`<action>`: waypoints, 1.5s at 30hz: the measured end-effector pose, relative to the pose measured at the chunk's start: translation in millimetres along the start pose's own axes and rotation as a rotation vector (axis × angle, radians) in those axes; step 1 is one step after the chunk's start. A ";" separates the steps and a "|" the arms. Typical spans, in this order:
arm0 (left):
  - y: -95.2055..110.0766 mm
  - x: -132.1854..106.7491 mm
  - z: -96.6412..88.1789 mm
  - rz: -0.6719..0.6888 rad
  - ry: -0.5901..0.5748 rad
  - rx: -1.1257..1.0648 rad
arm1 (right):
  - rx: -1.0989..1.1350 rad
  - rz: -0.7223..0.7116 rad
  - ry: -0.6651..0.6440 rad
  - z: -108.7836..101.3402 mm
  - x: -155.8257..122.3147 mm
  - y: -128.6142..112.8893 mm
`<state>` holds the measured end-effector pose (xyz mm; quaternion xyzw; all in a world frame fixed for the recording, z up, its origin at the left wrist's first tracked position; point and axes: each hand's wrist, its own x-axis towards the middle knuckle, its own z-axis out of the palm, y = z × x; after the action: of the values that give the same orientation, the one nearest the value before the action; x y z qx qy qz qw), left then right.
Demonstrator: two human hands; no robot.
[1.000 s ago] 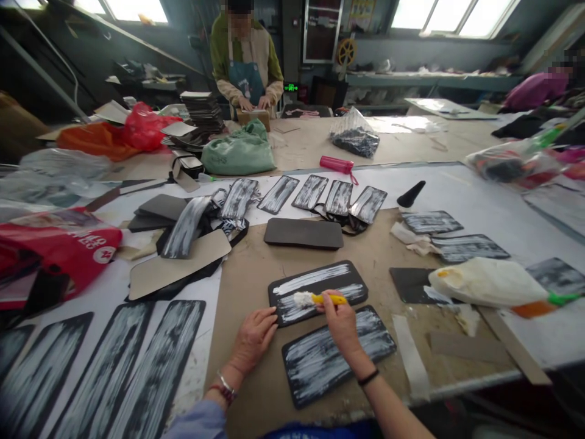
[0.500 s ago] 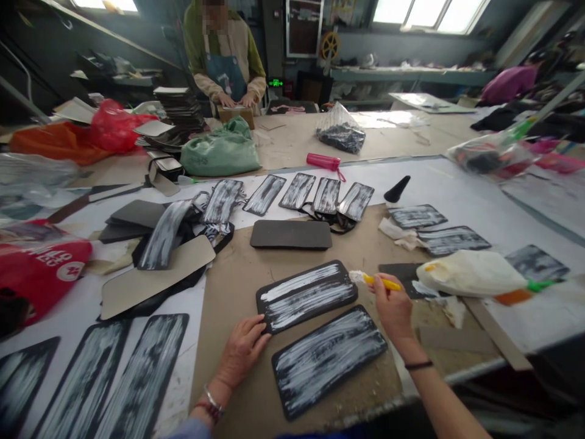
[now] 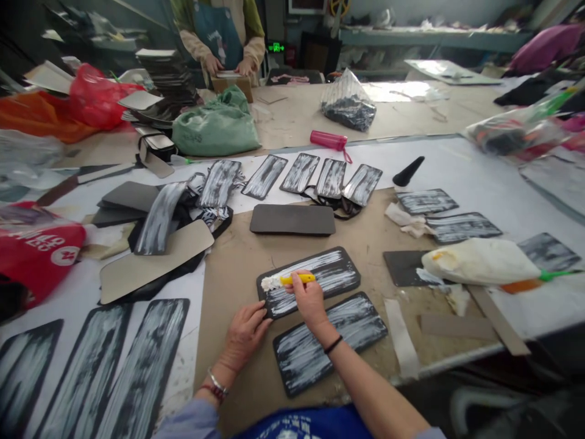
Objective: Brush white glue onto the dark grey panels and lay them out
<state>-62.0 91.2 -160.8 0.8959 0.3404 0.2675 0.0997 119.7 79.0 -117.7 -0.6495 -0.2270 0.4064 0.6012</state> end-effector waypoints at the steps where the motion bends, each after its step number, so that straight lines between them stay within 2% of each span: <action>1: 0.1 0.1 -0.2 -0.004 -0.001 0.001 | -0.020 -0.012 0.023 -10.1 5.6 0.4; 3: 0.1 0.1 -0.6 -0.004 0.008 -0.002 | -0.066 -0.051 0.093 -39.6 19.2 -2.1; 9: -1.0 -0.2 1.0 0.024 0.035 -0.009 | -0.227 -0.163 0.401 -147.7 61.0 -19.4; 11: -0.9 -0.2 1.9 0.009 0.043 -0.022 | -0.299 -0.200 0.455 -169.6 65.1 -26.0; 13: 0.9 -0.4 2.1 -0.019 0.047 -0.050 | -0.369 -0.245 0.462 -178.9 61.0 -33.9; 15: 5.5 -1.0 1.0 -0.068 0.044 -0.097 | -0.439 -0.299 0.442 -176.0 49.6 -42.8; 17: 13.1 -1.9 -0.8 -0.179 0.045 -0.164 | -0.505 -0.352 0.409 -163.4 33.7 -50.6; 20: 26.9 -1.7 -1.3 -0.500 0.053 -0.328 | -0.493 -0.379 0.312 -132.3 7.7 -55.4; 23: 36.4 1.5 3.4 -0.851 0.048 -0.534 | -0.346 -0.284 0.164 -94.9 -15.4 -49.5; 25: 38.0 4.3 8.3 -1.020 0.049 -0.660 | -0.229 -0.188 0.095 -71.5 -27.7 -41.3; 28: 34.8 6.5 14.8 -1.139 0.059 -0.776 | -0.066 -0.044 0.046 -44.5 -40.8 -26.7; 33: 27.2 5.1 19.0 -1.158 0.057 -0.819 | 0.045 0.092 0.019 -20.7 -48.5 -2.6; 36: 25.9 5.7 19.1 -1.158 0.046 -0.827 | 0.034 0.096 0.033 -22.3 -45.0 4.4; 38: 26.2 6.9 18.8 -1.157 0.038 -0.824 | -0.045 0.029 0.073 -36.2 -38.7 2.2; 45: 28.0 6.9 15.9 -1.142 0.016 -0.817 | -0.520 -0.336 0.383 -131.0 -14.5 -33.8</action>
<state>-33.4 74.9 -161.2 0.4658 0.6304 0.2865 0.5509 222.9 -4.5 -88.4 -0.7986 -0.3094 0.1016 0.5061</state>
